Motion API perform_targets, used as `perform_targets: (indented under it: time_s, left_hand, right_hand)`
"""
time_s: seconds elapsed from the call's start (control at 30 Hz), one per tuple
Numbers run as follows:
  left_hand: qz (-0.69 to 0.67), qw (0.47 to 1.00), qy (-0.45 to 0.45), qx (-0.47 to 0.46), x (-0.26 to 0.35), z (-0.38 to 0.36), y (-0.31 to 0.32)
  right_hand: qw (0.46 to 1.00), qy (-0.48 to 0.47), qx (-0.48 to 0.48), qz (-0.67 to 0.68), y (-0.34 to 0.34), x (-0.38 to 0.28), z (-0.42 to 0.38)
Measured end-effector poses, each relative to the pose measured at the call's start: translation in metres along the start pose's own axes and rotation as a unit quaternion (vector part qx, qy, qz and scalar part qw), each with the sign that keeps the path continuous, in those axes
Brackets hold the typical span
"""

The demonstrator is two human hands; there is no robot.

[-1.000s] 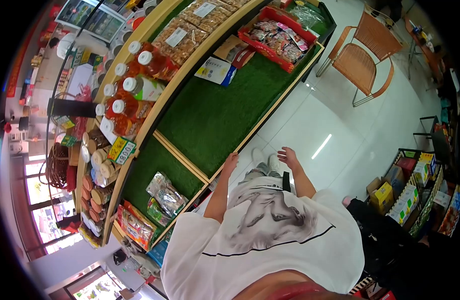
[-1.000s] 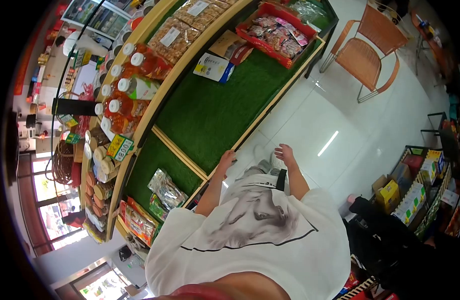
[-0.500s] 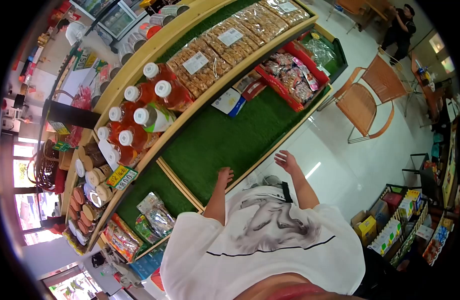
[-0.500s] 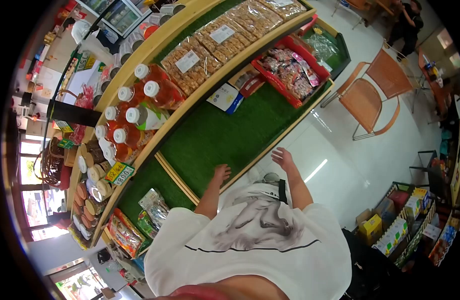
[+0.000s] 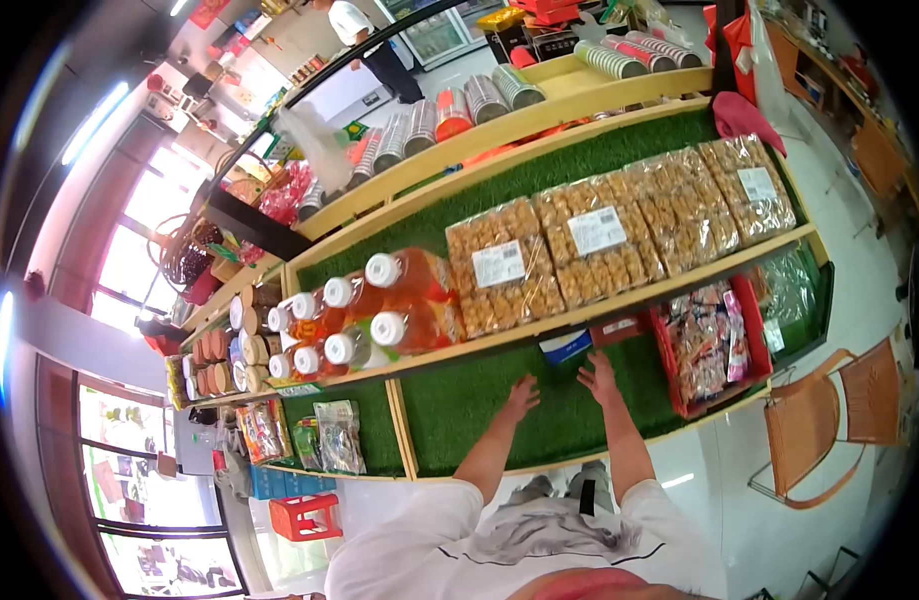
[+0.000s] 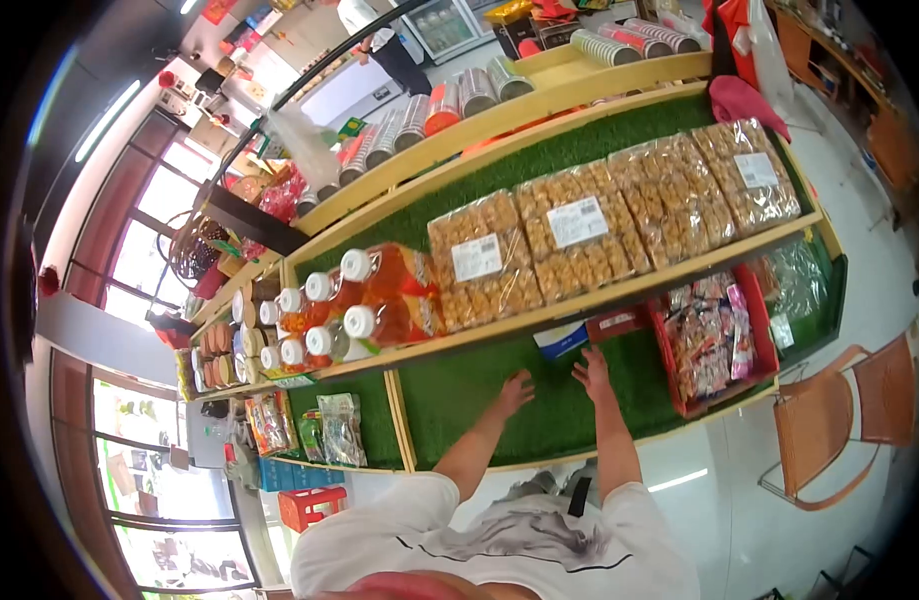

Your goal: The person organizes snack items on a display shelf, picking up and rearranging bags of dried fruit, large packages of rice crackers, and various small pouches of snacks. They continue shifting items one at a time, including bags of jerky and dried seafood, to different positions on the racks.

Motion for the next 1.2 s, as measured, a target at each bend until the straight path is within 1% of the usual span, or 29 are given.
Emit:
perform_targets:
  time_s: [0.13, 0.17, 0.23, 0.27, 0.3, 0.33, 0.4, 0.43, 0.53, 0.57, 0.6, 0.63, 0.67, 0.7, 0.77, 0.8, 0.83, 0.9, 0.97, 1.03, 1.1, 1.2]
  left_hand:
    - [-0.027, 0.999, -0.028, 0.034, 0.013, 0.011, 0.041]
    - [-0.03, 0.998, -0.031, 0.036, 0.015, 0.011, 0.05]
    - [-0.04, 0.998, -0.037, 0.039, 0.015, 0.026, 0.072]
    - [-0.031, 0.996, -0.04, 0.07, 0.016, 0.027, 0.074]
    - [-0.024, 0.994, -0.043, 0.1, 0.017, 0.027, 0.076]
    - [-0.016, 0.99, -0.047, 0.129, 0.016, 0.028, 0.077]
    - [-0.014, 0.989, -0.024, 0.147, 0.018, 0.032, 0.079]
    - [-0.013, 0.988, -0.012, 0.155, 0.016, 0.038, 0.076]
    - [-0.119, 0.974, 0.055, 0.185, 0.019, 0.042, 0.066]
    - [-0.169, 0.974, 0.036, 0.149, 0.018, 0.04, 0.068]
    - [-0.219, 0.969, 0.019, 0.112, 0.026, 0.024, 0.068]
    - [-0.27, 0.96, 0.003, 0.074, 0.022, 0.028, 0.067]
    - [-0.234, 0.962, 0.122, 0.063, 0.035, 0.029, 0.06]
    - [-0.195, 0.95, 0.239, 0.054, 0.026, 0.055, 0.052]
    - [-0.255, 0.936, 0.239, 0.037, 0.027, 0.057, 0.049]
    - [-0.351, 0.929, 0.118, 0.023, 0.036, 0.032, 0.052]
    - [-0.436, 0.9, -0.007, 0.006, 0.032, 0.014, 0.054]
    - [-0.417, 0.909, 0.013, -0.019, 0.029, 0.005, 0.043]
    - [-0.408, 0.913, 0.027, -0.022, 0.01, -0.006, 0.027]
    - [-0.405, 0.913, 0.039, -0.01, -0.002, -0.042, 0.005]
    - [-0.375, 0.925, 0.047, -0.029, -0.015, -0.089, -0.019]
    - [-0.34, 0.934, 0.074, -0.073, -0.051, -0.126, -0.068]
  right_hand:
    - [0.998, -0.002, 0.007, -0.064, 0.016, -0.025, 0.013]
    - [0.998, -0.004, 0.019, -0.057, 0.016, -0.029, 0.014]
    - [0.991, -0.073, 0.043, -0.101, 0.011, -0.03, 0.039]
    - [0.985, -0.108, 0.056, -0.121, 0.008, -0.026, 0.047]
    - [0.986, -0.134, 0.068, -0.069, 0.006, -0.027, 0.047]
    - [0.989, -0.126, 0.062, -0.049, 0.007, -0.02, 0.054]
    - [0.992, -0.11, 0.053, -0.011, 0.008, -0.011, 0.066]
    - [0.99, -0.135, 0.047, -0.015, 0.012, -0.016, 0.061]
    - [0.992, -0.084, 0.092, -0.012, 0.014, -0.014, 0.05]
    - [0.989, -0.08, 0.116, -0.053, 0.013, -0.016, 0.046]
    - [0.993, -0.067, 0.087, -0.031, 0.017, -0.013, 0.045]
    - [0.997, -0.054, 0.057, -0.01, 0.019, -0.007, 0.044]
    - [0.999, -0.04, 0.026, 0.009, 0.024, -0.003, 0.045]
    - [1.0, -0.012, 0.005, -0.013, 0.029, -0.008, 0.03]
    - [0.997, 0.014, -0.021, -0.067, 0.037, -0.003, 0.032]
    - [0.995, 0.027, -0.032, -0.093, 0.04, 0.0, 0.031]
    - [0.99, 0.02, -0.058, -0.125, 0.045, -0.001, 0.026]
    - [0.976, 0.009, -0.106, -0.189, 0.051, 0.0, 0.014]
    - [0.969, 0.041, -0.164, -0.179, 0.05, 0.016, 0.003]
    - [0.957, 0.067, -0.21, -0.189, 0.045, 0.034, -0.019]
    - [0.941, 0.086, -0.242, -0.219, 0.04, 0.055, -0.059]
    - [0.926, 0.103, -0.217, -0.291, 0.022, 0.103, -0.105]
Point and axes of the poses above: each hand's wrist, its own z-axis towards the middle knuckle, its own y-axis out of the palm, x = y × z, the point moved 8 cm from there along z, towards the middle knuckle, and after that the axes turned 14 degrees about x, right-handed, at the moved point
